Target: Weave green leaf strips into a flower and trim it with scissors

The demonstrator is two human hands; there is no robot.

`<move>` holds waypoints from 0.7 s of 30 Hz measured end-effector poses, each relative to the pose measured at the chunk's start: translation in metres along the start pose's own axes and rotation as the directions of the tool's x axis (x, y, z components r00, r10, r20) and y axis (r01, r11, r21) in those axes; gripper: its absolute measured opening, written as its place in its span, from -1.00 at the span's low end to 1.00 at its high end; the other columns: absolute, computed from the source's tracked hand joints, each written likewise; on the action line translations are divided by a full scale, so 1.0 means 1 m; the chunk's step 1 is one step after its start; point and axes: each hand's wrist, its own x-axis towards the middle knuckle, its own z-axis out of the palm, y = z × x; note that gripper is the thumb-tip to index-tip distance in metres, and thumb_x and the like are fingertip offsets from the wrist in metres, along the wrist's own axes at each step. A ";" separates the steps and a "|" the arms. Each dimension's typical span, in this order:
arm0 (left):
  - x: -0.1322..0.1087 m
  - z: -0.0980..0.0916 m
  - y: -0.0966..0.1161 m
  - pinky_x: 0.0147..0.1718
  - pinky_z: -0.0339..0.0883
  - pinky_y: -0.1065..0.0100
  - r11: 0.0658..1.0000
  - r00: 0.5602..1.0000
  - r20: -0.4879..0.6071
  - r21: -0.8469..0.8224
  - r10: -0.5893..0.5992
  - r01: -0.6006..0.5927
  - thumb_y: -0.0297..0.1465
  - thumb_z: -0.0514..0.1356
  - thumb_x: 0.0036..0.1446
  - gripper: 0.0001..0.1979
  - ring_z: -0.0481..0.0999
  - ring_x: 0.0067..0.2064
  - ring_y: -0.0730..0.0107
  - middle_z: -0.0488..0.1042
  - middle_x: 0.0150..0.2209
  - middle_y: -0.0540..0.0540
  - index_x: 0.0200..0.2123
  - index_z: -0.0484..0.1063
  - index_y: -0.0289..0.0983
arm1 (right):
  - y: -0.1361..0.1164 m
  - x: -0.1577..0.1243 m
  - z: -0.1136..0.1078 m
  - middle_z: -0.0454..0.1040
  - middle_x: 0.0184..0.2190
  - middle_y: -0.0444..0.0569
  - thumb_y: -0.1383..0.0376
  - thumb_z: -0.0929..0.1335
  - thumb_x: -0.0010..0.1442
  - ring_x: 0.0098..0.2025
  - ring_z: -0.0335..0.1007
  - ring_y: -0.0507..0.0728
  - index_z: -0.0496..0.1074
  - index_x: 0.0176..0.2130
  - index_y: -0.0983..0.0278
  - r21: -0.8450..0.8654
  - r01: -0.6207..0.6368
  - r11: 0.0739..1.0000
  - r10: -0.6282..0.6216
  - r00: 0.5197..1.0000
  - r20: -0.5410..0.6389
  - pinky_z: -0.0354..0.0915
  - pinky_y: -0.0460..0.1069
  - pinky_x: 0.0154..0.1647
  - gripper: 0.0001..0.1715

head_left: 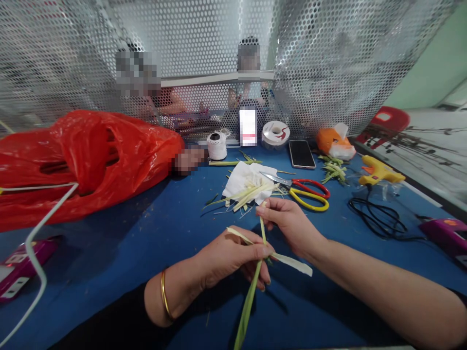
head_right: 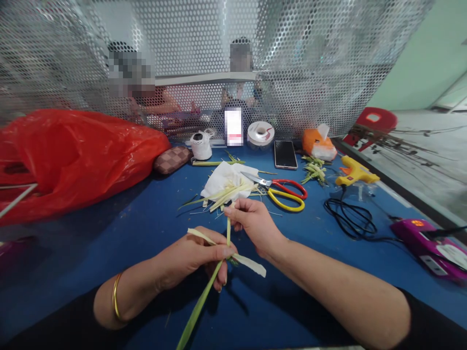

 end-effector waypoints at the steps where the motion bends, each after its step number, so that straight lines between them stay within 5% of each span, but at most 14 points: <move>1: 0.000 0.000 0.000 -0.55 0.35 0.43 1.000 1.000 -0.022 -0.015 0.018 -0.019 -0.24 0.27 0.05 -0.74 0.48 -0.60 0.44 0.53 -0.58 -0.10 -0.43 0.46 -0.36 | -0.001 0.002 -0.002 0.26 -0.66 -0.23 0.14 0.48 -0.06 -0.59 0.11 -0.07 0.34 -0.59 0.30 -0.007 0.015 1.000 -0.015 1.000 0.001 0.10 -0.11 -0.53 -0.64; 7: 0.002 -0.011 0.007 -0.28 0.40 0.36 0.968 0.951 -0.250 -0.124 0.184 -0.220 -0.28 0.29 0.06 -0.68 0.56 -0.36 0.38 0.61 -0.37 -0.14 -0.13 0.51 -0.32 | -0.008 0.012 -0.013 0.43 -0.44 -0.13 0.01 0.43 0.01 -0.50 0.29 -0.02 0.46 -0.27 0.29 -0.039 0.123 0.992 -0.128 0.970 -0.206 0.18 -0.09 -0.49 -0.58; 12: 0.005 -0.019 0.013 -0.17 0.34 0.36 0.920 0.883 -0.366 -0.142 0.294 -0.365 -0.39 0.33 0.01 -0.66 0.54 -0.26 0.38 0.61 -0.36 -0.11 -0.09 0.52 -0.29 | -0.005 0.012 -0.015 0.37 -0.52 -0.15 0.02 0.44 -0.01 -0.54 0.26 0.01 0.38 -0.42 0.26 0.030 0.142 0.989 -0.123 0.930 -0.347 0.16 -0.08 -0.54 -0.62; 14: 0.005 -0.020 0.013 -0.16 0.32 0.37 0.903 0.855 -0.405 -0.139 0.323 -0.407 -0.40 0.32 0.01 -0.69 0.53 -0.26 0.39 0.60 -0.38 -0.09 -0.11 0.54 -0.29 | -0.004 0.007 -0.012 0.36 -0.57 -0.13 0.01 0.41 0.03 -0.55 0.27 0.03 0.35 -0.51 0.27 0.027 0.079 0.997 -0.068 0.959 -0.274 0.16 -0.06 -0.52 -0.61; 17: 0.006 -0.020 0.013 -0.19 0.31 0.39 0.877 0.829 -0.434 -0.156 0.352 -0.454 -0.41 0.30 0.02 -0.73 0.51 -0.29 0.42 0.59 -0.40 -0.07 -0.15 0.55 -0.29 | -0.005 -0.005 0.000 0.42 -0.56 -0.06 0.12 0.37 0.07 -0.46 0.34 0.07 0.40 -0.54 0.29 -0.107 -0.018 0.994 0.017 1.000 -0.013 0.21 -0.03 -0.39 -0.69; 21: 0.007 -0.017 0.010 -0.30 0.31 0.39 0.875 0.847 -0.424 -0.210 0.321 -0.437 -0.40 0.31 0.01 -0.66 0.50 -0.36 0.42 0.57 -0.41 -0.06 -0.10 0.51 -0.30 | 0.000 -0.021 0.016 0.42 -0.46 -0.11 0.19 0.36 0.09 -0.34 0.30 0.07 0.45 -0.43 0.28 -0.217 0.068 0.974 -0.008 0.964 0.265 0.22 -0.03 -0.25 -0.80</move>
